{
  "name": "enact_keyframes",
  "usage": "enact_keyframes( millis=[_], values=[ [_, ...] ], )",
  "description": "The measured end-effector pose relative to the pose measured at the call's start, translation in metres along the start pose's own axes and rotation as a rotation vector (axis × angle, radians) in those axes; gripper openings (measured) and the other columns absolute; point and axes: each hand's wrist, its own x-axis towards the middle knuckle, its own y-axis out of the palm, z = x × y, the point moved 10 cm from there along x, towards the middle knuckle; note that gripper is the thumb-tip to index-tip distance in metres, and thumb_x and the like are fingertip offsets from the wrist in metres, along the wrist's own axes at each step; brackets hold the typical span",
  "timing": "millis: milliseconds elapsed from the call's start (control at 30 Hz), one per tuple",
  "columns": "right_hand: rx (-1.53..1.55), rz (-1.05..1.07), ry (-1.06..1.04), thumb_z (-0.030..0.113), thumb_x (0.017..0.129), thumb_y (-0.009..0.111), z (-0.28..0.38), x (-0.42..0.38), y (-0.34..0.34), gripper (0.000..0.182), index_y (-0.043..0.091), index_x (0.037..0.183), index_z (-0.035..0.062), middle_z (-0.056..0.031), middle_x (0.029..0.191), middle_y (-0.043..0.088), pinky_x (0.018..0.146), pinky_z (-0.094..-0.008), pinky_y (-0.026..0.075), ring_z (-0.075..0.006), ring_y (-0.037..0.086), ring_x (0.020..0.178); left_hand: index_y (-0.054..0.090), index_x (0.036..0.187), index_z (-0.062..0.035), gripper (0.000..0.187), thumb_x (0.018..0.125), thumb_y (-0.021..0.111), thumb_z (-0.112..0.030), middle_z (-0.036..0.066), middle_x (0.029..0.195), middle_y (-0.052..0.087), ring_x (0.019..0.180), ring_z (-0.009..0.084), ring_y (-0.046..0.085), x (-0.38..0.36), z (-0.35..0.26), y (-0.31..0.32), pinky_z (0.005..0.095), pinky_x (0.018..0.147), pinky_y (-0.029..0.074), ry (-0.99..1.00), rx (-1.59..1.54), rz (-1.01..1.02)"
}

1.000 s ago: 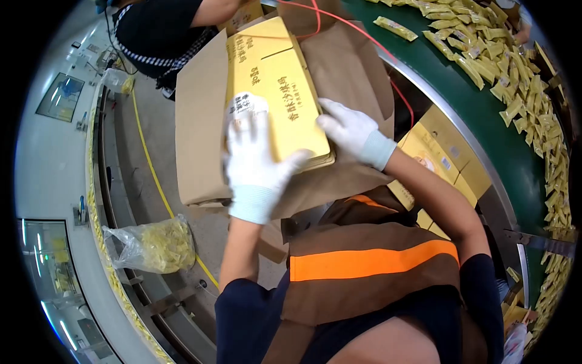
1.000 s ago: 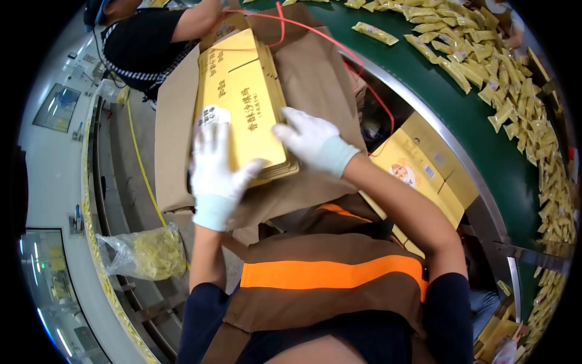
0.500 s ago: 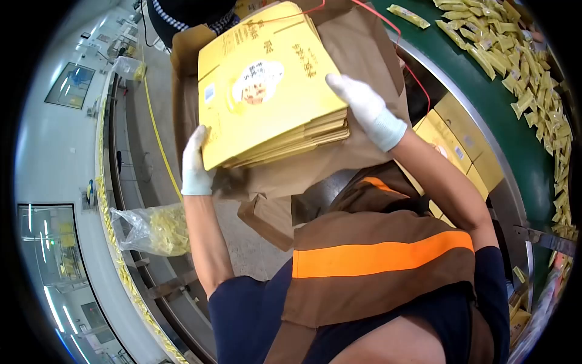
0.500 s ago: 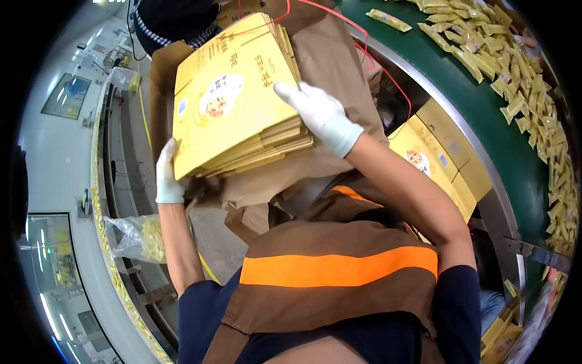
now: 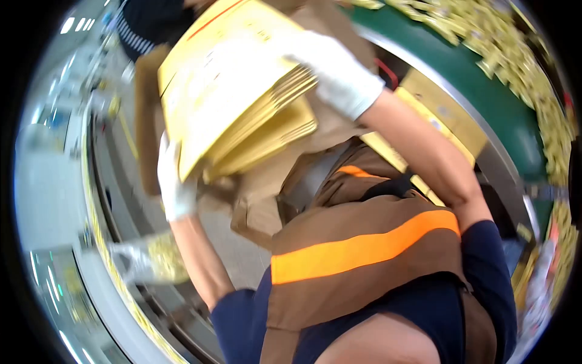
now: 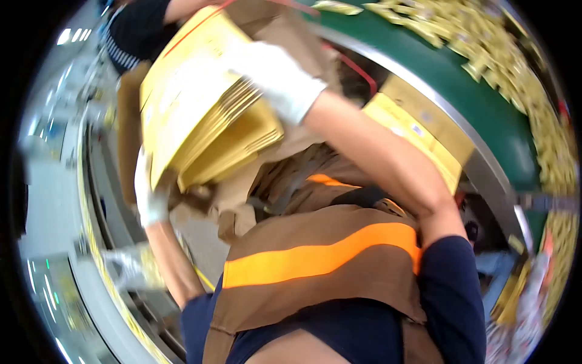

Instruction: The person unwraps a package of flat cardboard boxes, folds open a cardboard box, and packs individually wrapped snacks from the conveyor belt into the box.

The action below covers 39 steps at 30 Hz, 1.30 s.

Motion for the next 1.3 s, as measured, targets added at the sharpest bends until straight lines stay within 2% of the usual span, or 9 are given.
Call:
enact_keyframes(
  millis=[67,367,600,733,867,1000,1100,1167,1300],
  values=[
    [0.534,-0.127,0.383,0.029,0.089,0.066,-0.005,-0.007,-0.017,0.036,0.065,0.116,0.0052,-0.0178,0.107,0.064,0.095,-0.0415,0.047,-0.0318,0.059,0.108,0.04,0.142,-0.0003,0.056,0.095,0.057,-0.027,0.018,0.142,0.047,0.125,0.0275,0.051,-0.03,-0.017,0.015,0.0398,0.106,0.04,0.224,0.112,-0.043],
    [0.065,-0.174,0.376,0.014,0.078,0.079,0.087,-0.086,-0.183,0.101,0.015,0.154,0.0022,-0.0214,0.153,0.033,0.112,-0.0347,0.035,-0.0268,0.036,0.14,0.034,0.149,-0.0133,0.093,0.08,0.067,-0.065,0.007,0.152,0.036,0.137,0.0266,0.036,-0.005,-0.054,0.138,0.046,0.113,0.033,0.318,-0.19,0.187],
    [0.129,-0.797,0.637,0.029,0.095,0.054,0.114,-0.202,-0.341,0.065,0.028,0.148,0.0029,-0.0177,0.146,0.043,0.11,-0.046,0.039,-0.0317,0.047,0.131,0.05,0.132,0.0043,0.05,0.089,0.063,-0.016,0.008,0.112,0.064,0.096,0.0121,0.062,-0.039,-0.152,0.372,0.0236,0.083,0.049,0.587,0.128,0.989],
    [0.61,-1.524,0.73,0.034,0.102,0.045,0.15,-0.342,-0.256,0.054,0.034,0.146,0.0045,-0.0146,0.145,0.045,0.111,-0.0486,0.038,-0.0306,0.048,0.13,0.055,0.134,-0.0014,0.063,0.081,0.075,-0.029,0.009,0.115,0.066,0.1,0.0135,0.063,-0.079,-0.099,0.506,0.0268,0.087,0.05,0.486,0.409,1.575],
    [0.641,-1.476,1.272,0.029,0.101,0.05,0.175,-0.422,-0.122,0.058,0.031,0.148,0.0025,-0.0127,0.148,0.041,0.113,-0.0421,0.034,-0.0264,0.041,0.136,0.049,0.14,0.0006,0.073,0.084,0.074,-0.038,0.011,0.12,0.066,0.106,0.0164,0.062,-0.106,0.05,0.593,0.027,0.095,0.049,0.204,0.912,2.019],
    [1.261,-1.48,1.392,0.039,0.101,0.05,0.167,-0.423,-0.089,0.062,0.032,0.146,0.0011,-0.0156,0.144,0.046,0.102,-0.0375,0.047,-0.0227,0.054,0.121,0.059,0.134,-0.0082,0.084,0.073,0.073,-0.064,0.016,0.128,0.063,0.118,0.029,0.059,-0.095,0.163,0.609,0.034,0.103,0.043,0.331,1.222,1.958],
    [0.873,-0.48,1.759,0.038,0.097,0.056,0.142,-0.434,-0.112,0.043,0.063,0.118,0.0007,-0.0097,0.1,0.072,0.065,-0.0258,0.053,-0.0094,0.063,0.074,0.06,0.133,-0.0093,0.069,0.076,0.076,-0.045,0.016,0.127,0.064,0.115,0.0298,0.061,-0.081,0.182,0.624,0.0356,0.101,0.045,0.527,1.114,1.71],
    [0.613,-0.158,1.646,0.033,0.094,0.057,0.139,-0.383,-0.165,0.036,0.068,0.108,0.0012,-0.0061,0.095,0.072,0.065,-0.0234,0.05,-0.0101,0.064,0.078,0.061,0.127,-0.0062,0.056,0.079,0.074,-0.031,0.017,0.121,0.065,0.112,0.0323,0.062,-0.102,0.143,0.601,0.0382,0.099,0.046,0.874,0.994,1.484],
    [0.077,-0.647,1.472,0.03,0.093,0.057,0.117,-0.397,-0.293,0.04,0.064,0.118,-0.0006,-0.0115,0.109,0.068,0.087,-0.0282,0.049,-0.0183,0.063,0.101,0.067,0.118,-0.0078,0.045,0.084,0.067,-0.037,0.014,0.116,0.066,0.111,0.0331,0.06,-0.047,0.16,0.543,0.0403,0.096,0.047,0.641,0.87,1.131]
  ],
)
